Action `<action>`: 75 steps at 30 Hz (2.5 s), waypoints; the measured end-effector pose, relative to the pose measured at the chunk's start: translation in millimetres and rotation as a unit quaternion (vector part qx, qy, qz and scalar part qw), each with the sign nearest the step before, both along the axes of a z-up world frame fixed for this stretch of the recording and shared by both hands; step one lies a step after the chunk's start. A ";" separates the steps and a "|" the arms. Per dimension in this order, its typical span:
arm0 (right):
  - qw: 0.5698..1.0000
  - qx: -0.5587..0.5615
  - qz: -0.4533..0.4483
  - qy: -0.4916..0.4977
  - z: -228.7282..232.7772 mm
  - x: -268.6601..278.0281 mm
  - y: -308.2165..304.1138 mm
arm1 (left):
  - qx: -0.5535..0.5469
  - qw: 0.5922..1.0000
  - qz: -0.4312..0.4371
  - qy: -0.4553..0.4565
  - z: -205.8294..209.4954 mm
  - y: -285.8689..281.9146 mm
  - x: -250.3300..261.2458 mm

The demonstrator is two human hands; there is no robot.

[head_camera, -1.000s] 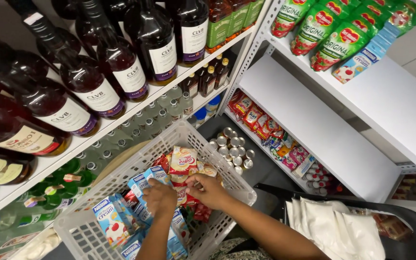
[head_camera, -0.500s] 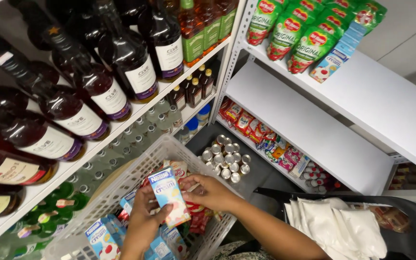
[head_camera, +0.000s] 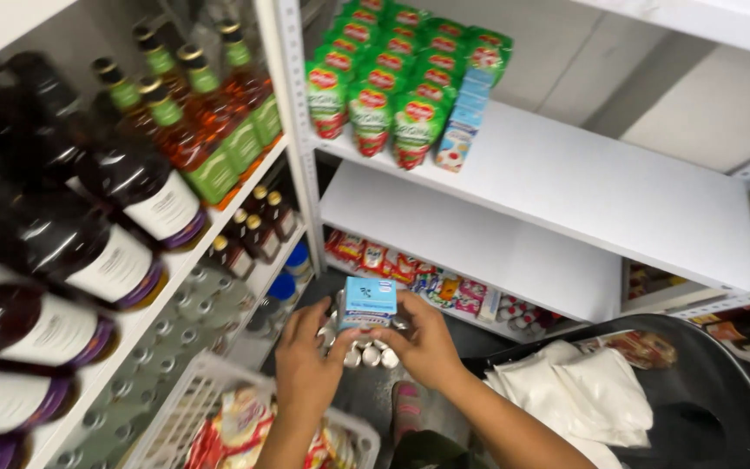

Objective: The person takes pouches of tomato sauce and cartons of whipping cream from a plastic basket and places them onto a white shelf. They arrange the items in neat rows, alternating between the two product types.

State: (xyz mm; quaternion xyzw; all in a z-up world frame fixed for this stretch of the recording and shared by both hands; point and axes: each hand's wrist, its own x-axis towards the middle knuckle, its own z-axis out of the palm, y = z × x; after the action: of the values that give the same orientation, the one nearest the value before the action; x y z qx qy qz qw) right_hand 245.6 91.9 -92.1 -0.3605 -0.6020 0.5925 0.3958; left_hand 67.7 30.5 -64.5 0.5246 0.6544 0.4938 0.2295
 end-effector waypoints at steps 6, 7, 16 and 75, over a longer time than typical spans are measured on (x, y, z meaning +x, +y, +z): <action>0.981 0.082 -0.155 -0.080 19.6 38.7 71.8 | 0.023 0.998 -0.035 0.056 -21.9 108.1 56.0; 0.979 0.069 -0.179 -0.071 12.6 44.6 87.2 | 0.053 0.995 -0.034 0.071 -29.1 127.1 64.3; 0.946 0.095 -0.289 -0.109 -15.5 68.9 222.6 | 0.055 0.995 -0.047 0.070 -51.4 280.8 114.0; 0.946 0.131 -0.292 -0.042 -45.0 32.9 176.6 | 0.012 0.997 0.012 0.078 -28.2 242.0 79.4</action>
State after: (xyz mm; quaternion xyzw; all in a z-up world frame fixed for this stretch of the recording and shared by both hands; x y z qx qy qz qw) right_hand 278.6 268.5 -137.1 -0.4896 -0.5588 0.3512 0.5698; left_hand 147.1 272.4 -92.7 0.5561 0.6706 0.4623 0.1654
